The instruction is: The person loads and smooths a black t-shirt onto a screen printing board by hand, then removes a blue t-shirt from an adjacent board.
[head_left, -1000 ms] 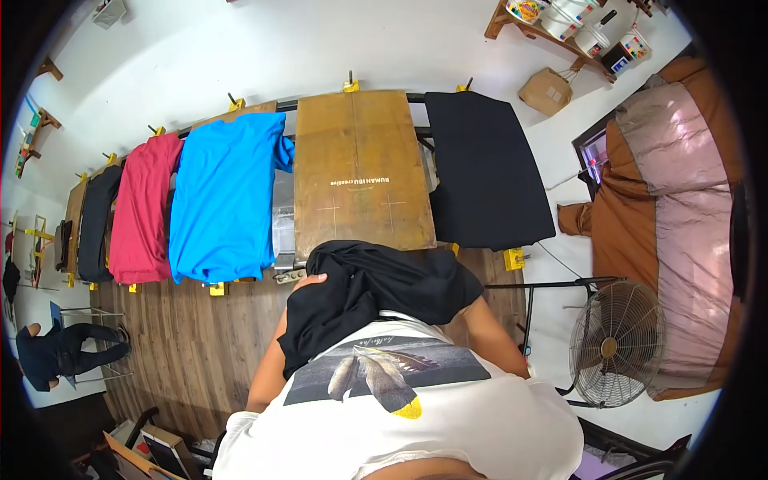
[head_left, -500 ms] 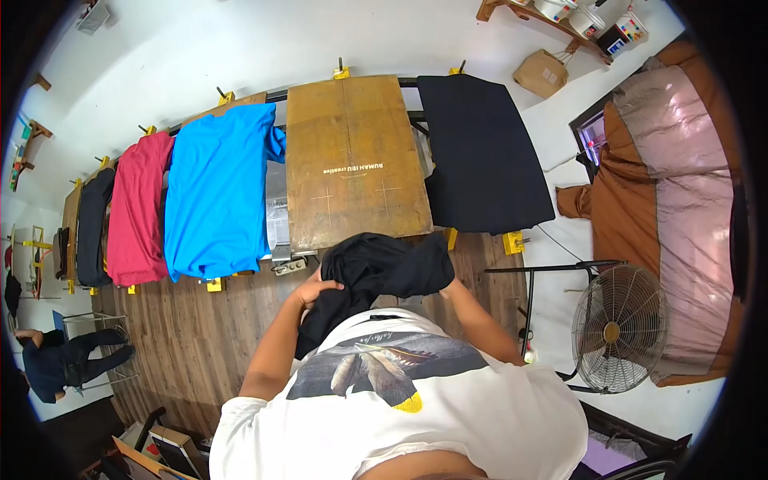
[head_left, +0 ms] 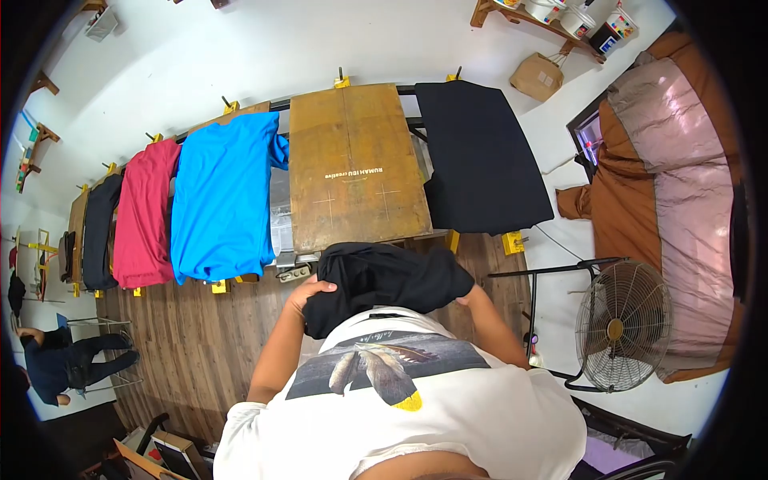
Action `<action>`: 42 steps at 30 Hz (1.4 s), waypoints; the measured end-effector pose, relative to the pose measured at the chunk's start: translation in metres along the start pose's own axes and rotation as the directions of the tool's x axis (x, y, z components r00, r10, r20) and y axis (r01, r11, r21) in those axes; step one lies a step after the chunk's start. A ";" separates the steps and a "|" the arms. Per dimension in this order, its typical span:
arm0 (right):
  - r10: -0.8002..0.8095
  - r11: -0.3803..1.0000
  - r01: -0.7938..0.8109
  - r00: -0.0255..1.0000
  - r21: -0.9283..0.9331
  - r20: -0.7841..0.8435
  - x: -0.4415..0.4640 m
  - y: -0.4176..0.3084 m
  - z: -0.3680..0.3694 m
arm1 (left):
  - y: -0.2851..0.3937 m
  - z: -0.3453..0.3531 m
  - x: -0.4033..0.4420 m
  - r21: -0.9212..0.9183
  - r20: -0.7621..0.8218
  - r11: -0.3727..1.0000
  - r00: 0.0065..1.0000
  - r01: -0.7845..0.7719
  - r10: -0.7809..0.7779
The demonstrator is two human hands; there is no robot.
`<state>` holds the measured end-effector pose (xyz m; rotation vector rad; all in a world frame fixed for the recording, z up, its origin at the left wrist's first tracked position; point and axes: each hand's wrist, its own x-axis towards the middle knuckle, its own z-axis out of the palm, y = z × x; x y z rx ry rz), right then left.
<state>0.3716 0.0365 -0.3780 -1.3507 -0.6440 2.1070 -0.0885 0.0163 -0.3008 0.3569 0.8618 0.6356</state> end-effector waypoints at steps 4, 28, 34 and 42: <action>0.033 0.925 -0.077 0.992 0.373 0.123 -0.031 -0.034 0.015 | 0.010 0.022 -0.023 -0.217 0.134 0.972 0.983 -0.095 0.126; -0.493 0.371 0.261 0.868 -0.891 0.049 0.058 0.015 -0.002 | -0.027 -0.071 0.075 0.663 -0.076 0.713 0.927 -0.228 0.368; -0.705 0.257 0.249 0.709 -0.934 -0.005 0.061 -0.017 0.002 | 0.014 -0.038 0.044 0.898 -0.060 0.386 0.810 -0.210 0.583; -0.604 -0.226 0.307 0.700 -0.924 0.380 0.033 -0.058 -0.004 | 0.025 -0.048 0.028 0.962 0.274 -0.171 0.781 -0.214 0.562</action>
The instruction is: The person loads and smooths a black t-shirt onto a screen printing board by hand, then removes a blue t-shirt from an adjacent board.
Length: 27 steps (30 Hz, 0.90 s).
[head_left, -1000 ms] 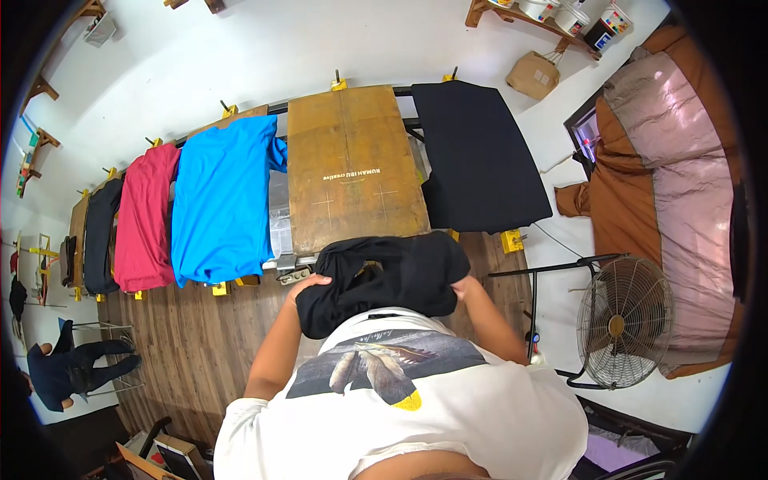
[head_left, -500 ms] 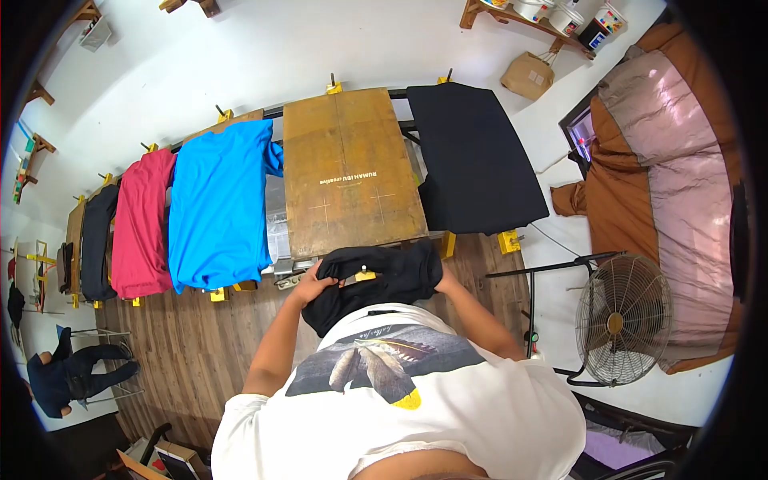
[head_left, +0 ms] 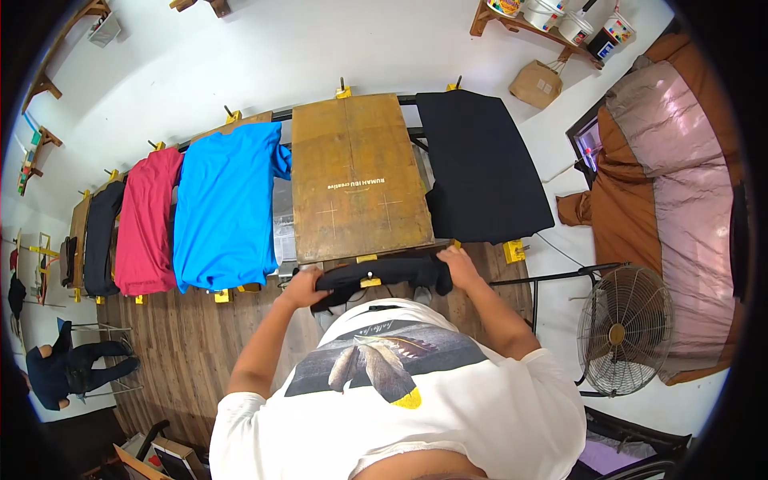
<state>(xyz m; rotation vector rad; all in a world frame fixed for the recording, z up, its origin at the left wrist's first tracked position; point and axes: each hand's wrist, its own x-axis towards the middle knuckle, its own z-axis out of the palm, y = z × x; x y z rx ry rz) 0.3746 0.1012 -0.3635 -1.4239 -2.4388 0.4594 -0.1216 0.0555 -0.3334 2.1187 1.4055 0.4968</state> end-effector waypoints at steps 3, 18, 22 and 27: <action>0.012 1.000 -0.015 0.988 0.014 0.153 -0.016 -0.014 -0.003 | 0.003 -0.003 -0.015 -0.052 0.452 0.962 0.866 0.266 -0.215; 0.075 0.996 -0.063 0.975 -0.062 0.211 0.017 -0.026 -0.033 | -0.070 -0.025 -0.005 0.047 0.289 0.954 0.910 0.295 -0.296; 0.107 0.994 -0.107 0.986 -0.012 0.131 0.023 -0.015 -0.033 | -0.056 -0.045 0.005 0.027 0.321 0.928 0.876 0.372 -0.360; 0.071 0.997 -0.070 0.989 -0.019 0.133 0.036 -0.008 -0.033 | -0.029 -0.069 0.010 0.221 0.373 0.938 0.865 0.268 -0.335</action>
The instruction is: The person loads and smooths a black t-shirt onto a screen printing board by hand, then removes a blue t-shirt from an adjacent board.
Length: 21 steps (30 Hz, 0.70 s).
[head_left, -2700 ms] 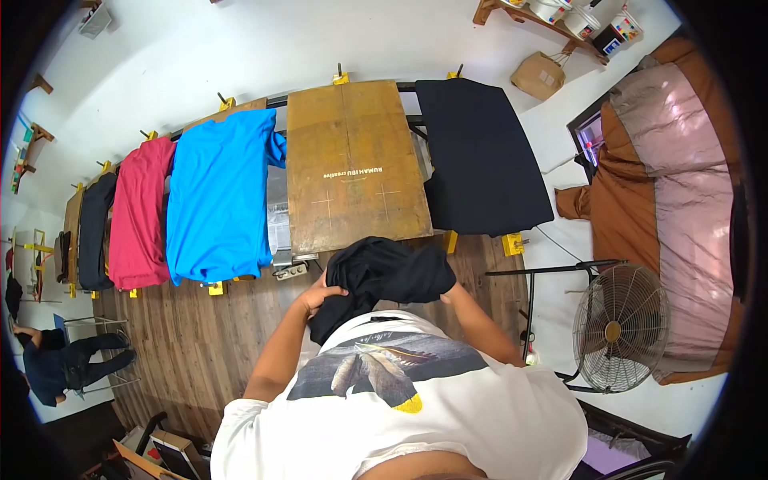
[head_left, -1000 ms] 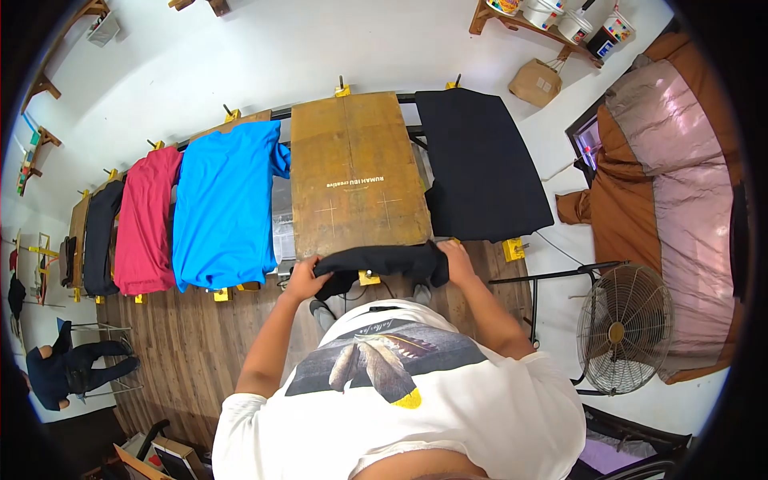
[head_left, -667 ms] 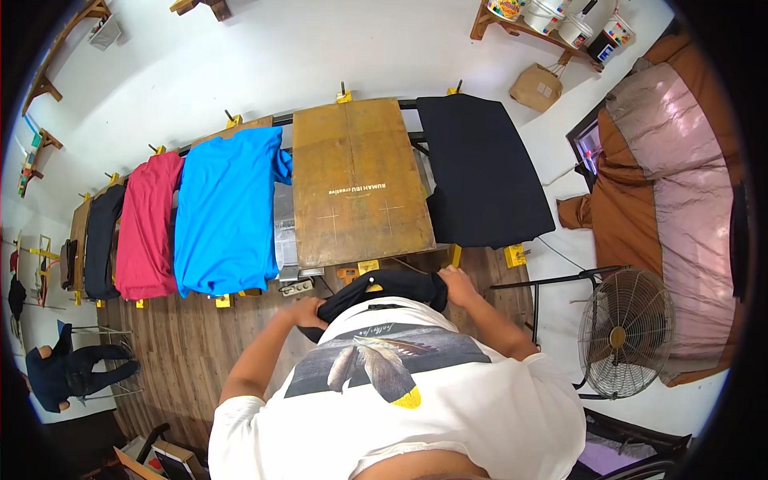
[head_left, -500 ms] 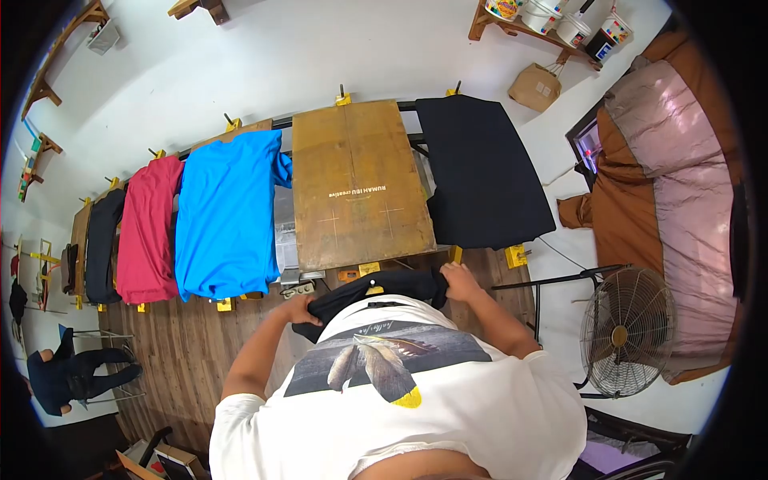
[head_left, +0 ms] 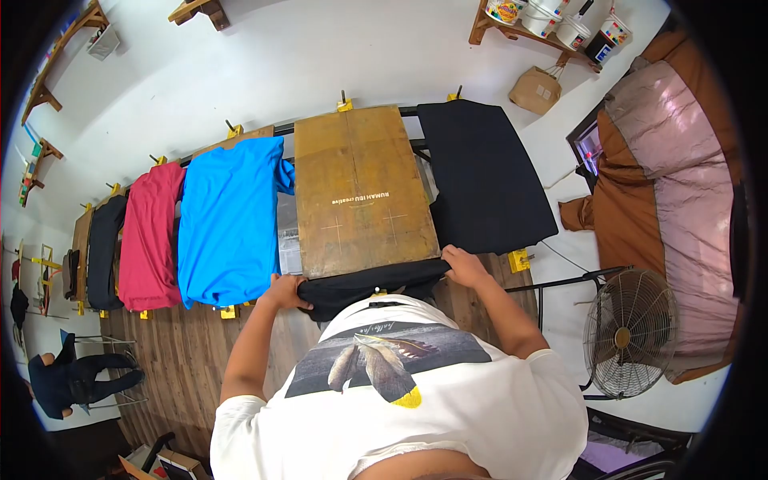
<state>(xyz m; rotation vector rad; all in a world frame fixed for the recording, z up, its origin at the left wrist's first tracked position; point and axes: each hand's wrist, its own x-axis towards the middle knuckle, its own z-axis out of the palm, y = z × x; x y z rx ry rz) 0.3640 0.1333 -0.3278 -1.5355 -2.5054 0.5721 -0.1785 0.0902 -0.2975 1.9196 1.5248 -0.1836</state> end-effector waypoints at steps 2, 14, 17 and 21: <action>-0.183 0.979 0.185 0.983 -0.082 0.031 0.002 -0.002 -0.011 | -0.001 -0.004 -0.001 0.135 -0.011 0.991 1.000 -0.021 0.023; -0.031 0.878 -0.073 0.978 0.474 0.206 0.023 0.024 0.004 | -0.030 -0.008 0.028 0.021 -0.123 0.997 0.990 0.077 -0.074; -0.026 0.995 0.023 0.999 0.099 0.034 0.027 0.006 -0.017 | -0.034 -0.010 0.034 0.040 -0.098 0.999 0.995 0.008 -0.004; 0.120 0.991 -0.116 0.991 0.072 -0.055 0.047 -0.005 -0.018 | -0.027 -0.025 0.043 0.086 -0.086 0.996 0.996 -0.003 0.010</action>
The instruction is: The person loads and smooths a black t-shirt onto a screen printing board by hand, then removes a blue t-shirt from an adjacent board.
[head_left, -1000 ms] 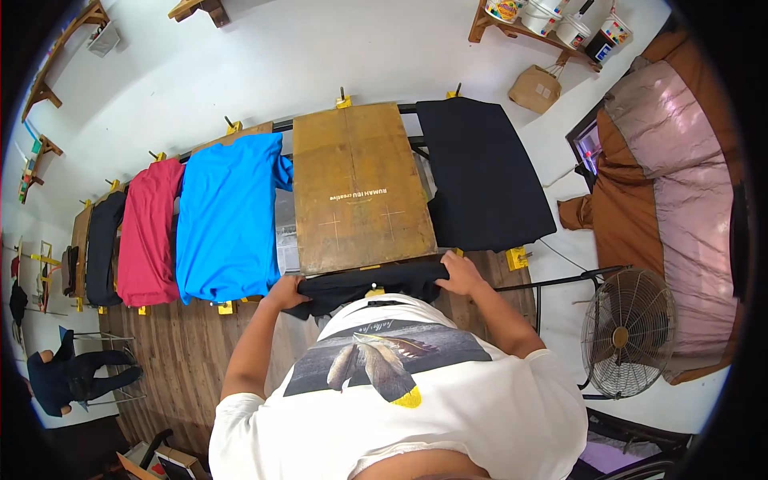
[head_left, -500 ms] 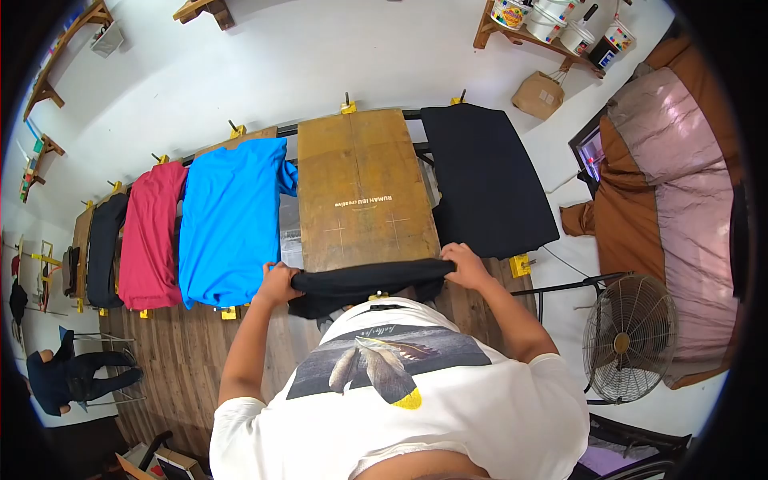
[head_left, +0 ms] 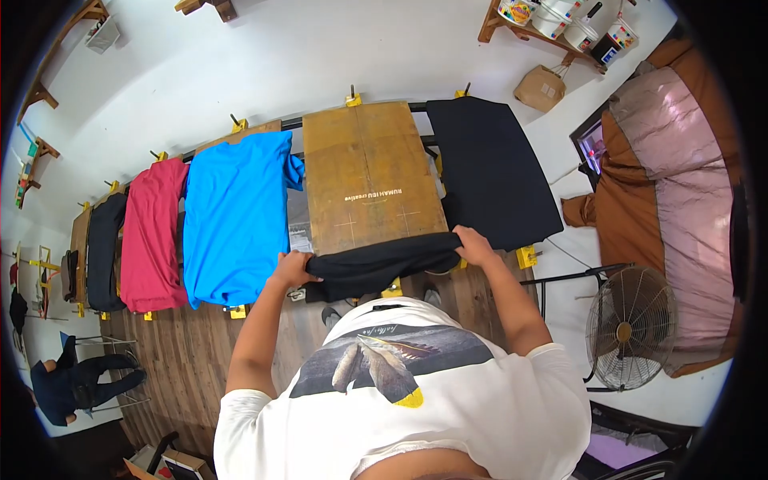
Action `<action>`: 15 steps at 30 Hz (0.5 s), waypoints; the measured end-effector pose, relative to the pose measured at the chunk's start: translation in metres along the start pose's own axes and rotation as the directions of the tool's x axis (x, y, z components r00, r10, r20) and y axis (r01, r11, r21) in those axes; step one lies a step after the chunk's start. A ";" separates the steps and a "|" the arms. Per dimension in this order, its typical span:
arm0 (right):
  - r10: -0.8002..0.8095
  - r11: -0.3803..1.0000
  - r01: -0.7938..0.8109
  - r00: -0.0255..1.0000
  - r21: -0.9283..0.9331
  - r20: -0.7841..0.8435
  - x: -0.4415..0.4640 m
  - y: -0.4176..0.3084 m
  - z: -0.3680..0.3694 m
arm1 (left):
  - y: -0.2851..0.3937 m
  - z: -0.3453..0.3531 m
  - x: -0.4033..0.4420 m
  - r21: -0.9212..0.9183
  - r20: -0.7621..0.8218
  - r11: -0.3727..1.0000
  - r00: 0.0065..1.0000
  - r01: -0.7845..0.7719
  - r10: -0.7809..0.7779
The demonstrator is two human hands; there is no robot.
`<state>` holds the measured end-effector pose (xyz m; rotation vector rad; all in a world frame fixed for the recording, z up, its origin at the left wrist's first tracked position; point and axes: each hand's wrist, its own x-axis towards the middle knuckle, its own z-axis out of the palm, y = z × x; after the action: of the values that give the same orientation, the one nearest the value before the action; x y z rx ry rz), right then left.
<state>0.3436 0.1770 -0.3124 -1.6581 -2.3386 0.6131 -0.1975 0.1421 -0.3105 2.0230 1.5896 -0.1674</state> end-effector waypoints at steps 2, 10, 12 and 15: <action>0.058 0.998 -0.058 0.998 0.009 0.016 0.007 0.013 0.021 | -0.002 0.002 0.010 0.035 -0.006 0.999 0.999 -0.031 0.031; 0.381 0.925 -0.376 0.908 -0.059 0.172 0.019 -0.015 0.006 | -0.009 0.000 0.031 0.129 0.185 0.976 0.971 -0.174 0.149; 0.408 0.913 -0.400 0.895 -0.080 0.179 0.017 -0.008 0.012 | -0.005 -0.005 0.033 0.136 0.223 0.974 0.964 -0.181 0.147; 0.440 0.898 -0.438 0.884 -0.050 0.156 0.017 -0.006 0.013 | -0.007 -0.003 0.033 0.147 0.235 0.971 0.960 -0.188 0.150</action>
<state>0.3276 0.1883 -0.3224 -2.2475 -2.0692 0.8442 -0.1951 0.1727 -0.3244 2.1713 1.2948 -0.4605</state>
